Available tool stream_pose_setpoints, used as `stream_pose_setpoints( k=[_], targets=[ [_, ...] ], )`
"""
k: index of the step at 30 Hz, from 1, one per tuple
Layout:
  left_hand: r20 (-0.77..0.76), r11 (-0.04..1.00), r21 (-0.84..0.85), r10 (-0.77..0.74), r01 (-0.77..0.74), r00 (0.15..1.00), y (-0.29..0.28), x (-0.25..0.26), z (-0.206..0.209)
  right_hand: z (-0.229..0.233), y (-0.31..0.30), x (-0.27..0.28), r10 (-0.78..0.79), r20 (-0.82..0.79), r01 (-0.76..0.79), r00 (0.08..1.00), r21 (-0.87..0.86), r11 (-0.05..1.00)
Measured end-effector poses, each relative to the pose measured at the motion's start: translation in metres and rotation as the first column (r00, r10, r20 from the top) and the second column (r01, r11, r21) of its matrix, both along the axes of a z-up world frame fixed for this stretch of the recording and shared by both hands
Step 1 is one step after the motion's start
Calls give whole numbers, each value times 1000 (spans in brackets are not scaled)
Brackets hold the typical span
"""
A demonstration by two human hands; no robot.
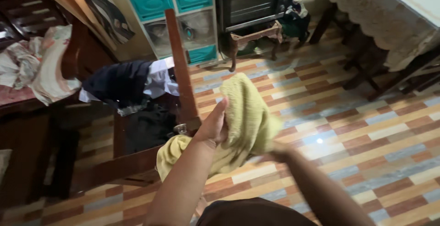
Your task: The person picks up a yellow cloth, a blue shirt, and a white shirt from a chair, takes them to a dresser, and then places a small fan and other items into a drawer.
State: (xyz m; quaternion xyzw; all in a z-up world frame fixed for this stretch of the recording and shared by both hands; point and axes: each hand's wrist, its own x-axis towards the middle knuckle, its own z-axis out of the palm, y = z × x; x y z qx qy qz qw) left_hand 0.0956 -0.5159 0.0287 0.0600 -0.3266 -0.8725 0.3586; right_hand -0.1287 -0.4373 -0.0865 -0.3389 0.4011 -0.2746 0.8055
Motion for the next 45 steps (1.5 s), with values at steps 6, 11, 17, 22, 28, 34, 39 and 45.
stream_pose_setpoints(
  k=[6,11,17,22,28,34,39,45],
  targets=[
    [-28,990,93,107,-104,994,9,-1,17,-24,0,-38,-508,-679,68,530,-563,824],
    [570,831,-556,392,-12,722,59,-45,70,26,1,-119,-870,-109,627,481,-650,429],
    [396,951,-306,80,50,915,43,-60,19,72,3,-91,-761,396,858,514,-241,454],
    [124,993,8,-119,119,985,-18,-45,-11,-2,2,-55,-657,-277,578,701,-319,752],
    [71,958,-54,-276,280,959,-78,-38,-32,6,2,-125,-655,-481,530,582,-386,755],
    [-66,944,-79,-324,319,944,-127,-36,-41,20,47,-224,-871,95,854,482,-272,443],
    [54,871,-347,-351,348,935,-133,-77,-45,-64,18,-114,-690,144,673,710,150,724],
    [847,566,-420,-36,709,531,-185,-21,-14,-33,24,-149,-830,-68,827,554,-72,558]
  ],
)
